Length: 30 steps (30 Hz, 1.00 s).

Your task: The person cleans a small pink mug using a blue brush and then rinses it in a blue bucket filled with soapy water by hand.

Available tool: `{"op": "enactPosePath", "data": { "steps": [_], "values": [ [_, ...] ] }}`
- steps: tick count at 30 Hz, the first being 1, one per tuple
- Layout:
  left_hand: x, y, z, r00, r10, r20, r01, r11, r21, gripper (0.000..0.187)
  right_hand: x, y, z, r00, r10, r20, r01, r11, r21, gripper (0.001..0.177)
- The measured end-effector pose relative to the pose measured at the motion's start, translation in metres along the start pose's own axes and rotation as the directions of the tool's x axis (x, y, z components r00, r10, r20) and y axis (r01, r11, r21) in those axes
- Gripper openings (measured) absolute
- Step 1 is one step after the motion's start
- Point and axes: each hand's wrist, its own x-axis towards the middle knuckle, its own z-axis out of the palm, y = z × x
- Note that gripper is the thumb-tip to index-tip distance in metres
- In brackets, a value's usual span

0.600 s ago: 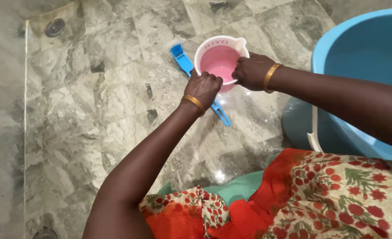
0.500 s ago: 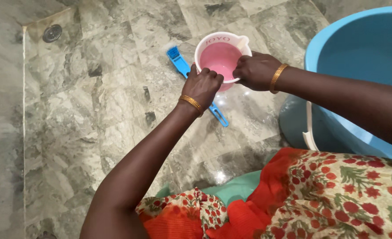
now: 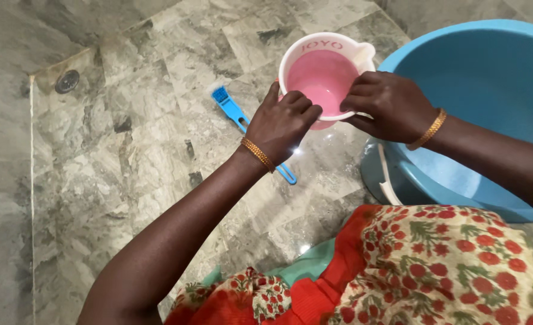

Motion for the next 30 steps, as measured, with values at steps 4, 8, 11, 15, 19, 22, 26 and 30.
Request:
{"op": "enactPosePath", "data": {
  "steps": [4, 8, 11, 15, 19, 22, 26, 30],
  "values": [
    [0.026, 0.017, -0.005, 0.997, 0.034, -0.068, -0.036, 0.999, -0.035, 0.014, -0.022, 0.004, -0.029, 0.999, 0.044, 0.013, -0.043, 0.996, -0.073, 0.019],
    [0.046, 0.042, -0.009, 0.989, 0.092, -0.119, -0.094, 0.995, -0.012, 0.009, -0.045, 0.009, -0.05, 0.995, 0.091, 0.042, -0.087, 0.993, -0.077, 0.017],
    [0.061, 0.056, -0.014, 0.981, 0.125, -0.151, -0.13, 0.991, -0.029, 0.008, -0.068, 0.006, -0.065, 0.996, 0.089, -0.005, -0.089, 0.993, -0.083, 0.018],
    [0.08, 0.072, -0.024, 0.973, 0.151, -0.174, -0.17, 0.98, -0.101, 0.007, -0.087, 0.003, -0.093, 0.981, 0.189, -0.042, -0.193, 0.976, -0.105, 0.019],
    [0.096, 0.087, -0.026, 0.967, 0.175, -0.185, -0.197, 0.974, -0.11, 0.009, -0.101, 0.005, -0.111, 0.976, 0.215, -0.027, -0.216, 0.968, -0.128, 0.019],
    [0.105, 0.097, -0.02, 0.966, 0.184, -0.183, -0.213, 0.965, -0.153, 0.009, -0.112, 0.011, -0.118, 0.978, 0.206, 0.012, -0.203, 0.97, -0.134, 0.018],
    [0.112, 0.112, 0.001, 0.96, 0.192, -0.204, -0.232, 0.953, -0.196, 0.01, -0.134, 0.02, -0.118, 0.976, 0.206, 0.067, -0.195, 0.971, -0.139, 0.018],
    [0.124, 0.125, 0.03, 0.957, 0.171, -0.235, -0.237, 0.926, -0.292, 0.009, -0.156, 0.027, -0.108, 0.965, 0.254, 0.062, -0.244, 0.96, -0.136, 0.013]
  ]
}}
